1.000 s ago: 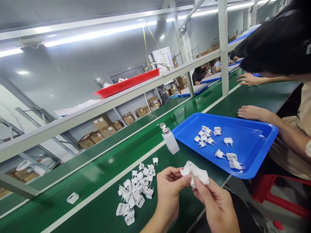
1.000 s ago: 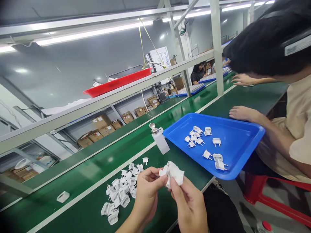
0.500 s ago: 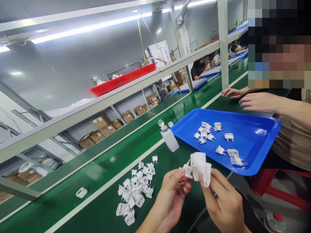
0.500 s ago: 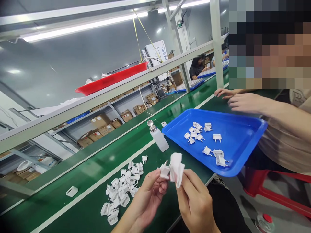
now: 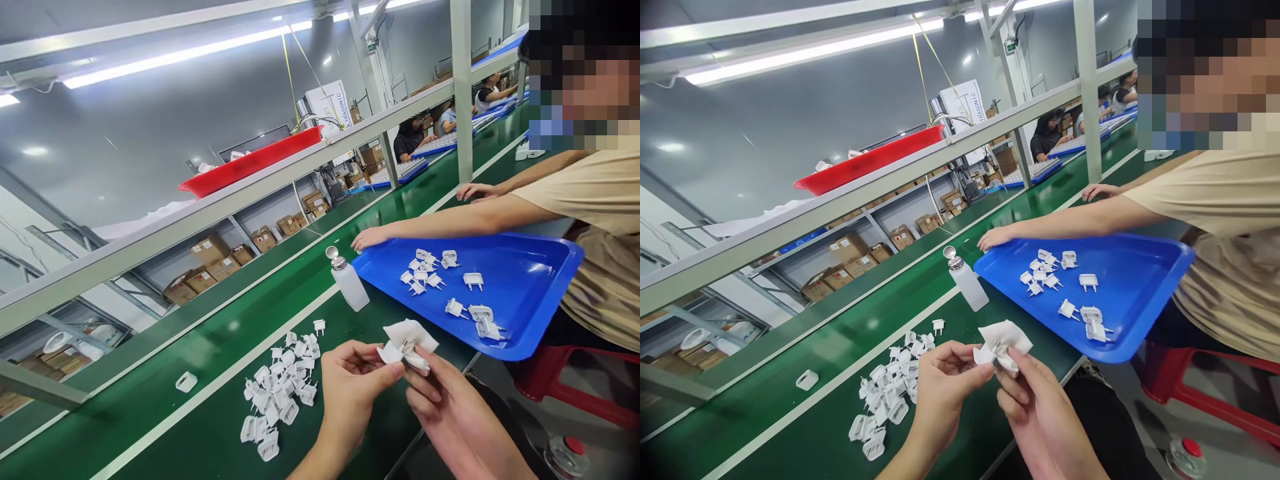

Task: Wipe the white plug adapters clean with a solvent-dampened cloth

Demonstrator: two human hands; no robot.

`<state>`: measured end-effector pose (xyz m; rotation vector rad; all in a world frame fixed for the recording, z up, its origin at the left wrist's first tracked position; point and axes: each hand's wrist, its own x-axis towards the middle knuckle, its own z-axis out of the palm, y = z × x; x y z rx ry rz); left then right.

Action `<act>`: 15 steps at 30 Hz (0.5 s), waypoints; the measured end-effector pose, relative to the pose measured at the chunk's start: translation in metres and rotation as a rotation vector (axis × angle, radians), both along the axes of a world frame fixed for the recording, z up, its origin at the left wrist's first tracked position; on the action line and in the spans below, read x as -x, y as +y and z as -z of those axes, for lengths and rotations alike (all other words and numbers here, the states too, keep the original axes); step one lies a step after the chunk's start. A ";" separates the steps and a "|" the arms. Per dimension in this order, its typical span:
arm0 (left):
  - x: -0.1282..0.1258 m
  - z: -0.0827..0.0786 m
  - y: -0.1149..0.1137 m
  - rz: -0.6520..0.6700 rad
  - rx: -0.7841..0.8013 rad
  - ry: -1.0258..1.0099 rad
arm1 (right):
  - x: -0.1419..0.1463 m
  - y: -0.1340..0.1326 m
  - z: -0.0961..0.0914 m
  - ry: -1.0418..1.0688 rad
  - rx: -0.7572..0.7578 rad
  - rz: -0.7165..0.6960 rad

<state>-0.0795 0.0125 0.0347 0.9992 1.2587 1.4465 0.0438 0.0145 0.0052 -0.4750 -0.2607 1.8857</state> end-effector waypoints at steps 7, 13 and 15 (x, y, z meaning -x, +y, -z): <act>0.002 -0.010 -0.011 -0.112 -0.198 0.317 | -0.012 0.003 0.022 -0.678 -0.726 0.460; 0.003 -0.012 -0.015 -0.061 -0.302 0.476 | -0.031 0.014 0.028 -1.154 -1.309 0.585; 0.002 -0.011 -0.015 -0.057 -0.239 0.389 | -0.036 0.017 0.029 -1.239 -1.270 0.646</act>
